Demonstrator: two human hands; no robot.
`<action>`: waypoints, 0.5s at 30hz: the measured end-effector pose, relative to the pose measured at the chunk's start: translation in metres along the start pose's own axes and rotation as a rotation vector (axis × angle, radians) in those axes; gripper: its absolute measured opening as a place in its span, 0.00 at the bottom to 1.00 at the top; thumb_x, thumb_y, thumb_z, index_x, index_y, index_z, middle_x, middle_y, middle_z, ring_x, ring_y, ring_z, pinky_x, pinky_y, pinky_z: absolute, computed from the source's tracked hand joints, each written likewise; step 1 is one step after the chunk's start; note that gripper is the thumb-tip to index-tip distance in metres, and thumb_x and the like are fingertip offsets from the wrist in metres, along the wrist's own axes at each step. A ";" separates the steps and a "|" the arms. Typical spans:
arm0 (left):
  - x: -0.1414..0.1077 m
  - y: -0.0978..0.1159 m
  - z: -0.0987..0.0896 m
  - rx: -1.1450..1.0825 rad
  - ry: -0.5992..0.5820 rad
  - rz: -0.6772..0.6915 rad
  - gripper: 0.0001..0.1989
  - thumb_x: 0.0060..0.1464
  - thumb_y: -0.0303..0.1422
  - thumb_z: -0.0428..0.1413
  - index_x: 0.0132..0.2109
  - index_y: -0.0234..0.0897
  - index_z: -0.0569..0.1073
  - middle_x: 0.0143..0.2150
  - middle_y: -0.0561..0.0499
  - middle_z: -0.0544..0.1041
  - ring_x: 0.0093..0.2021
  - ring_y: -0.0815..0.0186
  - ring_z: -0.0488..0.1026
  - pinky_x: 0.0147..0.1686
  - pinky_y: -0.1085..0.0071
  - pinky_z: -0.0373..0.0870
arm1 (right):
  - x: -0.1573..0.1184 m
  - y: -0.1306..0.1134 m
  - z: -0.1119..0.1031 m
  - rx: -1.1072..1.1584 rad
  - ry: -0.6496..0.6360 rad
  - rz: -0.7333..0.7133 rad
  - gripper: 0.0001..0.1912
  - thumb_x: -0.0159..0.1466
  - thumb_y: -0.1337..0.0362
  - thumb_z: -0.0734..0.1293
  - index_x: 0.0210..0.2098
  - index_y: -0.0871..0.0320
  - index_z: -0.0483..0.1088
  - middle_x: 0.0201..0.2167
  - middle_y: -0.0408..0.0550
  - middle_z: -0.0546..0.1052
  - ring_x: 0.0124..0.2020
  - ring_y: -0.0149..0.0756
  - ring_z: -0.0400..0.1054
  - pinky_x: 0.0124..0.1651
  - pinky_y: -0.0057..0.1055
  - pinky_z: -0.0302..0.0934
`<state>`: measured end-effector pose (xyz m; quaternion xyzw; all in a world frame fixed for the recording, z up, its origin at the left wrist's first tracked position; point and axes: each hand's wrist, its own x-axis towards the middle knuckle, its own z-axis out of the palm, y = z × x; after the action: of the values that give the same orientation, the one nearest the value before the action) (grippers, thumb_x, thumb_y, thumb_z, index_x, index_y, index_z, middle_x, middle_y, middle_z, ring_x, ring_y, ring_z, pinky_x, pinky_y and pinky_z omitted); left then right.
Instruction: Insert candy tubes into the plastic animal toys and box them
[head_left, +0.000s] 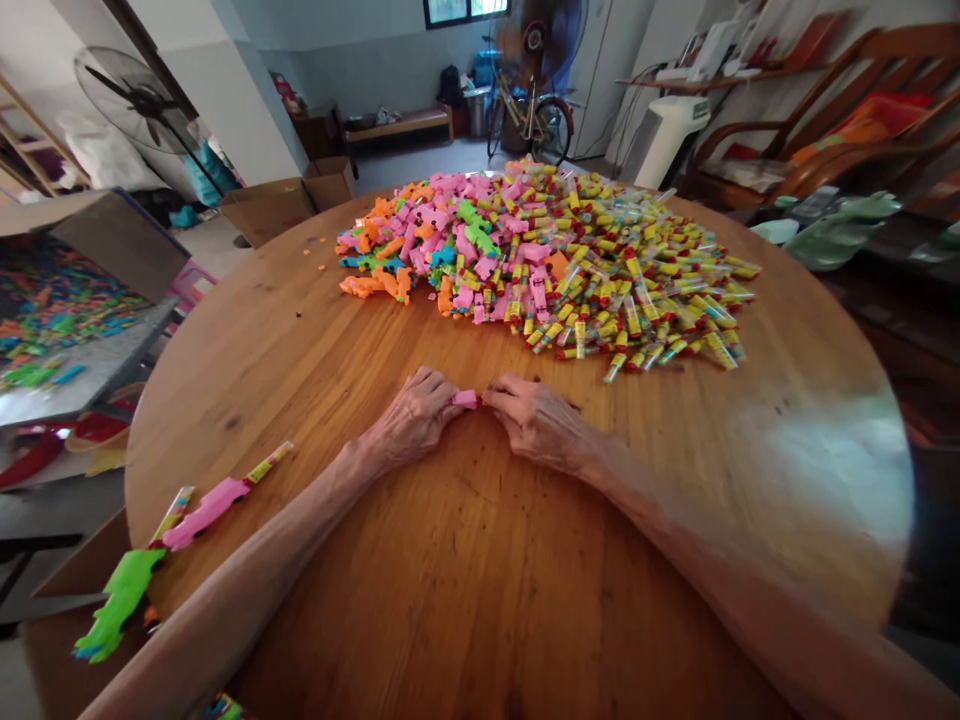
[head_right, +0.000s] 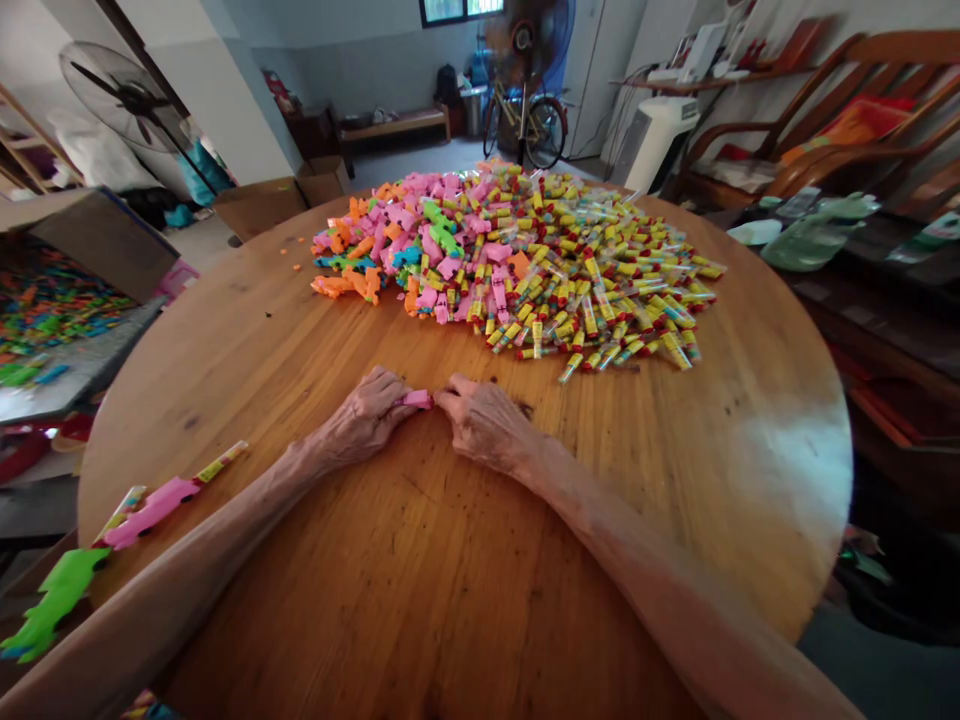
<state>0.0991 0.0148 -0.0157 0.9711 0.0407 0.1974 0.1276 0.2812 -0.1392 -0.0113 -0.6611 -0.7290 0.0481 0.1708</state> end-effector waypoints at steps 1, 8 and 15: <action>0.000 0.000 0.000 -0.001 0.003 0.003 0.13 0.71 0.35 0.47 0.38 0.35 0.70 0.38 0.46 0.71 0.41 0.60 0.64 0.42 0.64 0.63 | 0.001 0.000 -0.001 -0.004 -0.002 -0.005 0.19 0.65 0.76 0.59 0.52 0.62 0.72 0.42 0.54 0.71 0.36 0.36 0.63 0.37 0.33 0.54; 0.002 0.001 -0.002 0.008 -0.041 0.024 0.12 0.71 0.32 0.45 0.39 0.35 0.68 0.38 0.45 0.71 0.40 0.60 0.64 0.42 0.63 0.64 | 0.008 -0.005 -0.009 -0.163 -0.118 -0.042 0.16 0.64 0.75 0.59 0.47 0.66 0.73 0.41 0.54 0.71 0.28 0.33 0.55 0.31 0.36 0.45; 0.009 -0.006 -0.005 0.038 -0.107 0.067 0.13 0.72 0.33 0.44 0.38 0.35 0.66 0.38 0.46 0.70 0.40 0.60 0.64 0.42 0.63 0.63 | 0.006 -0.011 -0.007 -0.181 -0.123 -0.075 0.17 0.62 0.75 0.59 0.48 0.69 0.71 0.43 0.56 0.70 0.27 0.33 0.52 0.31 0.36 0.44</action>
<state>0.1051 0.0226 -0.0092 0.9833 0.0048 0.1489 0.1046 0.2725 -0.1357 -0.0002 -0.6419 -0.7637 0.0160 0.0671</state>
